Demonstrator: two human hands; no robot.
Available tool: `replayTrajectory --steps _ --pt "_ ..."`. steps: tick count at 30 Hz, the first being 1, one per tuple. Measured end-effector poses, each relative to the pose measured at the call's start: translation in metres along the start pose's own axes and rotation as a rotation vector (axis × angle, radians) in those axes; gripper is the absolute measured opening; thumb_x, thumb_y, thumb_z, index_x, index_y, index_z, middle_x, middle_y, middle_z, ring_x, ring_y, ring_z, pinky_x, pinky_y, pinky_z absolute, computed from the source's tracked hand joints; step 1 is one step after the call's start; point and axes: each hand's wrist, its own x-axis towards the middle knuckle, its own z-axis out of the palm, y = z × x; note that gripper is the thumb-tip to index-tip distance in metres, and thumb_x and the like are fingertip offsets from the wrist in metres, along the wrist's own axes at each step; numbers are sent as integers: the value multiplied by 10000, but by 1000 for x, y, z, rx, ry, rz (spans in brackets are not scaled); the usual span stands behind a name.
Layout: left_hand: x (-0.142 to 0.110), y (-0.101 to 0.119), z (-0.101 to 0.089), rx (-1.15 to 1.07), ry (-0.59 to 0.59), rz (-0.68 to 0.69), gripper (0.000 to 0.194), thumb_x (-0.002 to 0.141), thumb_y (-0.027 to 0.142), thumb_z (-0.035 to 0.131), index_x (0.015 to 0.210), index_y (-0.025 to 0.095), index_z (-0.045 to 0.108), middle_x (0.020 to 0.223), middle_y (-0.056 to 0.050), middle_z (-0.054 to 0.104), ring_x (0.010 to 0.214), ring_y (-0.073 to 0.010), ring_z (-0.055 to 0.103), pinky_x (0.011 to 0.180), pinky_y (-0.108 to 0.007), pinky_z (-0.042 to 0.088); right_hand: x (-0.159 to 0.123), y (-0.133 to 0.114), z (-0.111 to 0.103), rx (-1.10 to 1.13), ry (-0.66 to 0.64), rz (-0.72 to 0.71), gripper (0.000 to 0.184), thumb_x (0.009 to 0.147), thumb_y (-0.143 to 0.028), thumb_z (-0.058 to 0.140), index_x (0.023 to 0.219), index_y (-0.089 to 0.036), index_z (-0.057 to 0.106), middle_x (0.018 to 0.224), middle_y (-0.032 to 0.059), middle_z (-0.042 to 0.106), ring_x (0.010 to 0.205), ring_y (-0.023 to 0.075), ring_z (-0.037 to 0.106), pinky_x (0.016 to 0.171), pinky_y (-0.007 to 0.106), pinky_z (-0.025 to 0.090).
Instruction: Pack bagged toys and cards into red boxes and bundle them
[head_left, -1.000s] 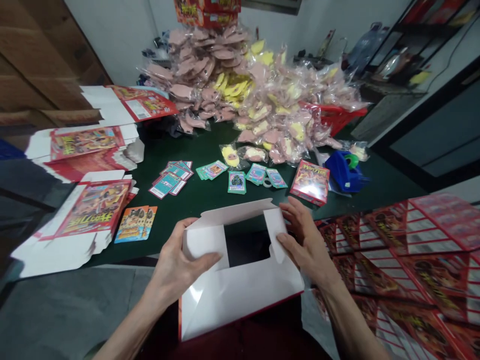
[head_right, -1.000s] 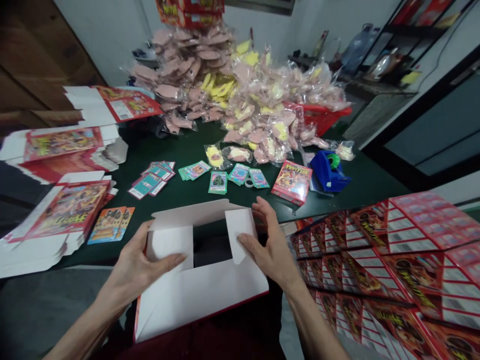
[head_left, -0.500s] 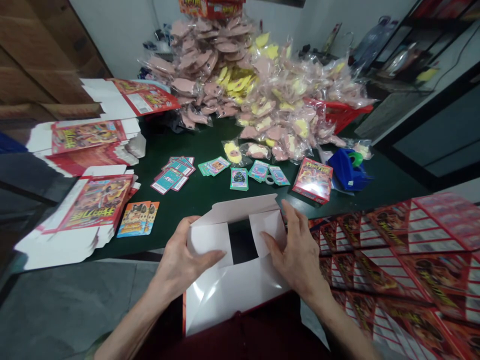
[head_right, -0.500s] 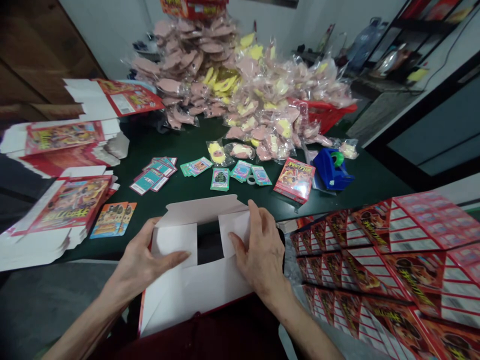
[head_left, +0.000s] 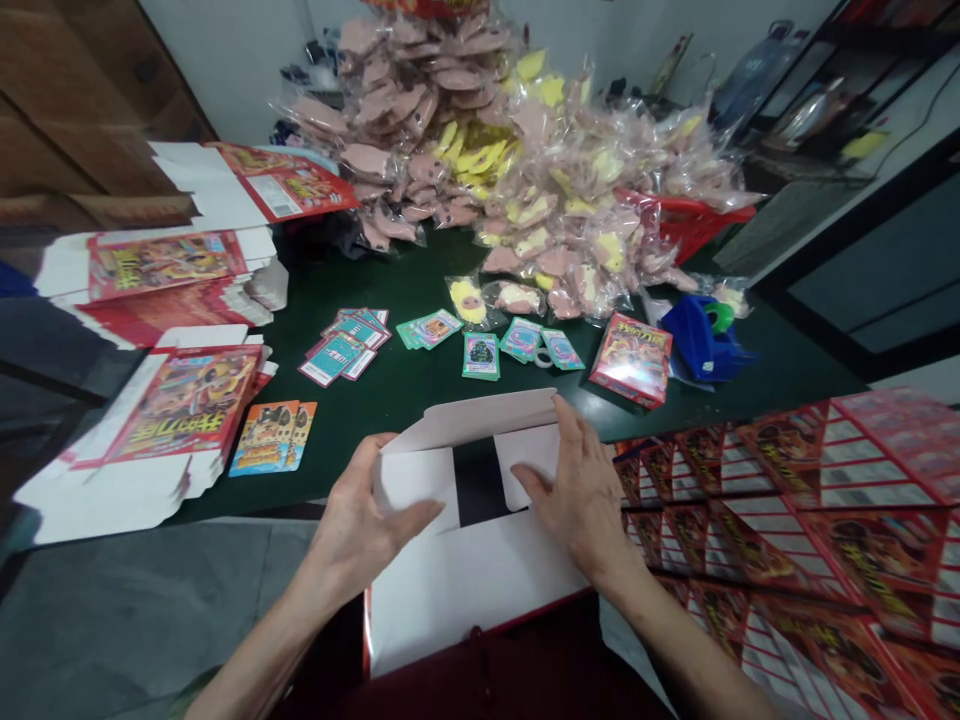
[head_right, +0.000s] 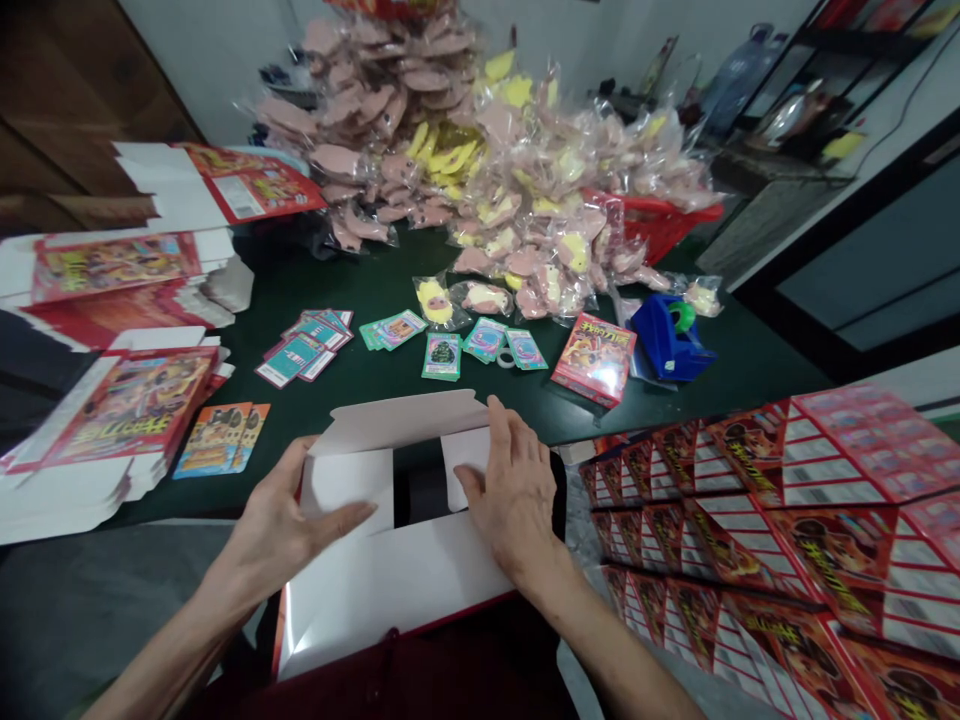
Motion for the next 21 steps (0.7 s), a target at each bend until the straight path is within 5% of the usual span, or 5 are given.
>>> replayTrajectory --steps 4,10,16,21 --pt "4 1 -1 -15 11 20 484 628 309 723 1023 211 462 771 11 597 618 -146 567 552 -277 497 1 9 -3 93 13 -35 657 764 -360 636 1306 -142 337 1186 192 532 1061 339 523 832 513 445" --pt "7 3 -3 12 0 3 483 615 289 718 1030 211 484 762 26 559 614 -127 545 549 -249 475 3 37 -8 593 -87 -179 299 800 -259 613 1046 -229 447 1162 93 537 1086 218 528 903 405 440" --pt "17 -7 -14 213 -36 150 228 689 332 657 860 204 579 695 21 565 529 -103 470 482 -225 393 2 39 -2 501 -18 -227 225 815 -212 581 1022 -234 495 945 39 633 892 193 600 783 360 464" --pt "29 -9 -10 270 -154 224 46 675 223 603 695 185 587 820 -11 651 477 -76 456 444 -212 351 -5 31 5 540 91 -308 135 791 -103 489 729 -217 452 745 17 608 659 158 570 643 339 437"
